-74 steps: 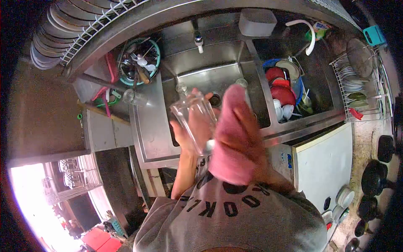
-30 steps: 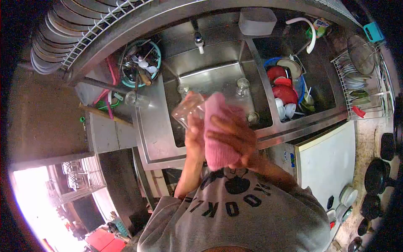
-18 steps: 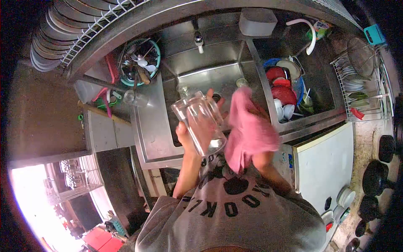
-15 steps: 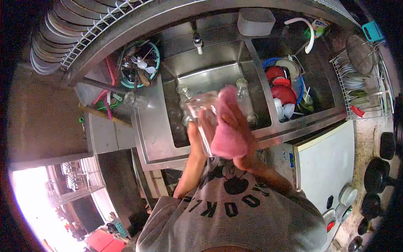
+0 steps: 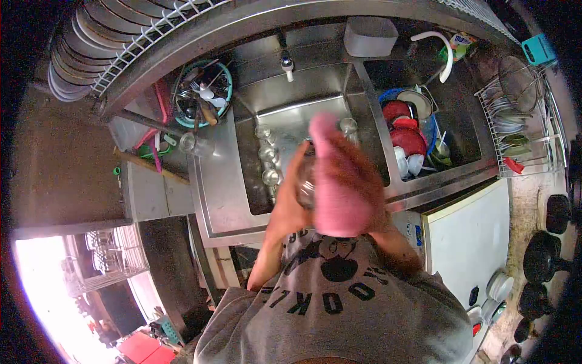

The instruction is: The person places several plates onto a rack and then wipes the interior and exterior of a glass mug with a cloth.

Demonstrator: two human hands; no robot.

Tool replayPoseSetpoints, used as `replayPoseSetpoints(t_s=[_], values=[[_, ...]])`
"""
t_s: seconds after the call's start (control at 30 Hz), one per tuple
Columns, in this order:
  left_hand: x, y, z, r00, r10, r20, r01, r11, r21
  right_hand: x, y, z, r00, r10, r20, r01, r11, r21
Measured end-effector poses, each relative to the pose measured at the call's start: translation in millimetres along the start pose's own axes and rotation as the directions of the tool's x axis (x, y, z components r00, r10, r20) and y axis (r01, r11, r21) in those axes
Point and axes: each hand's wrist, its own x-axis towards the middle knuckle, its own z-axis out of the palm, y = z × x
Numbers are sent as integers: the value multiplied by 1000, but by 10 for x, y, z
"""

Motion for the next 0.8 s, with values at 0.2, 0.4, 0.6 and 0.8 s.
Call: replayPoseSetpoints(t_s=[0.2, 0.4, 0.6, 0.8], values=[[-97, 29, 14, 942, -303, 148, 292, 952, 91, 142, -45, -19, 918, -360, 165, 396, 842, -367], [-155, -119, 59, 997, 71, 34, -69, 995, -68, 139, -7, -46, 983, -147, 113, 166, 970, -180], [-152, -138, -61, 958, 26, 286, -123, 936, 329, 279, -197, 19, 992, -88, 86, 100, 983, -155], [-109, -465, 105, 979, -199, 46, 182, 952, 246, 70, 87, 119, 967, -205, 151, 255, 797, -547]])
